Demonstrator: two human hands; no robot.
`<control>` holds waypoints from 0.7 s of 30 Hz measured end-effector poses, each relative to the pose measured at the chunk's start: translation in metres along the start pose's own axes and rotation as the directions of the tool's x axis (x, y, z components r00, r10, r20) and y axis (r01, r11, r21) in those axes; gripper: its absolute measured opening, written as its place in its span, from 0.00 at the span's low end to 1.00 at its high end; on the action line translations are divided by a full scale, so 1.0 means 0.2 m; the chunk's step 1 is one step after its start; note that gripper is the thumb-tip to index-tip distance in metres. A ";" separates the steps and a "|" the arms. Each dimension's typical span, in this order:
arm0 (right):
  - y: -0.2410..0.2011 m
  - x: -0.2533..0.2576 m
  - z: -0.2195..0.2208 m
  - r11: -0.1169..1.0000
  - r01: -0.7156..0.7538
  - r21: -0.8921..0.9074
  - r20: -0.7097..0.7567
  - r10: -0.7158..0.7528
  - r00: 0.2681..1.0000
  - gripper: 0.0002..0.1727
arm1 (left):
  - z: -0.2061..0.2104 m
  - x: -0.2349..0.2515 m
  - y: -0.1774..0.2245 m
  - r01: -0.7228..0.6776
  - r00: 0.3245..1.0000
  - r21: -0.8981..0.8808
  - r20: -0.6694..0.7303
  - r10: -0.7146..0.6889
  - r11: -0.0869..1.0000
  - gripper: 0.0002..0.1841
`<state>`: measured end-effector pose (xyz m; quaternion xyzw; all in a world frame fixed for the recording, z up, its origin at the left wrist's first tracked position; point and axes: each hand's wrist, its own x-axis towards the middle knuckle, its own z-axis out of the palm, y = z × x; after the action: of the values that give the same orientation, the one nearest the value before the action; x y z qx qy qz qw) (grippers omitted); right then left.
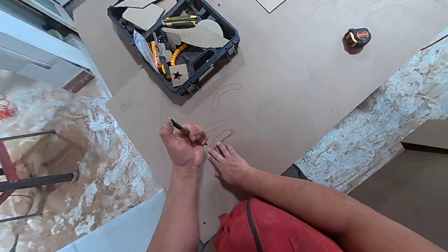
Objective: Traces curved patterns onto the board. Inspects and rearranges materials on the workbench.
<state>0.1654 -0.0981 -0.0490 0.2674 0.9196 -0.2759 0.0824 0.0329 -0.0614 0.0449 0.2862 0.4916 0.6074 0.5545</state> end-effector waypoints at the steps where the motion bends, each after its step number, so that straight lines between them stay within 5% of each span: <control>1: 0.00 0.00 0.00 1.000 0.000 -0.004 -0.006 0.000 1.000 0.41 | 0.00 0.00 -0.01 -0.005 1.000 -0.002 0.001 0.005 1.000 0.40; 11: 0.00 -0.01 0.00 1.000 0.000 -0.001 -0.013 0.000 1.000 0.39 | -0.05 0.00 -0.08 -0.092 0.990 0.166 0.119 0.073 0.982 0.30; 14: 0.00 0.00 0.01 1.000 -0.006 -0.021 -0.008 0.006 1.000 0.39 | -0.08 -0.01 -0.11 -0.080 0.997 0.648 0.037 0.074 0.758 0.26; 16: 0.00 0.00 0.01 1.000 -0.014 -0.007 -0.013 0.014 1.000 0.39 | -0.07 -0.04 -0.10 0.044 0.998 0.858 -0.062 0.019 0.511 0.35; 17: 0.00 0.00 0.01 1.000 -0.014 0.002 -0.012 0.014 1.000 0.39 | -0.07 -0.06 -0.11 0.107 0.993 0.870 -0.118 -0.006 0.481 0.39; 21: 0.01 0.00 0.02 1.000 0.004 -0.014 -0.024 -0.004 1.000 0.39 | -0.15 -0.10 -0.16 0.096 0.995 0.743 -0.084 -0.051 0.662 0.22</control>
<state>0.1666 -0.0991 -0.0523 0.2683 0.9229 -0.2666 0.0725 0.0233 -0.0915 0.0100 0.4508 0.7233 0.3381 0.3991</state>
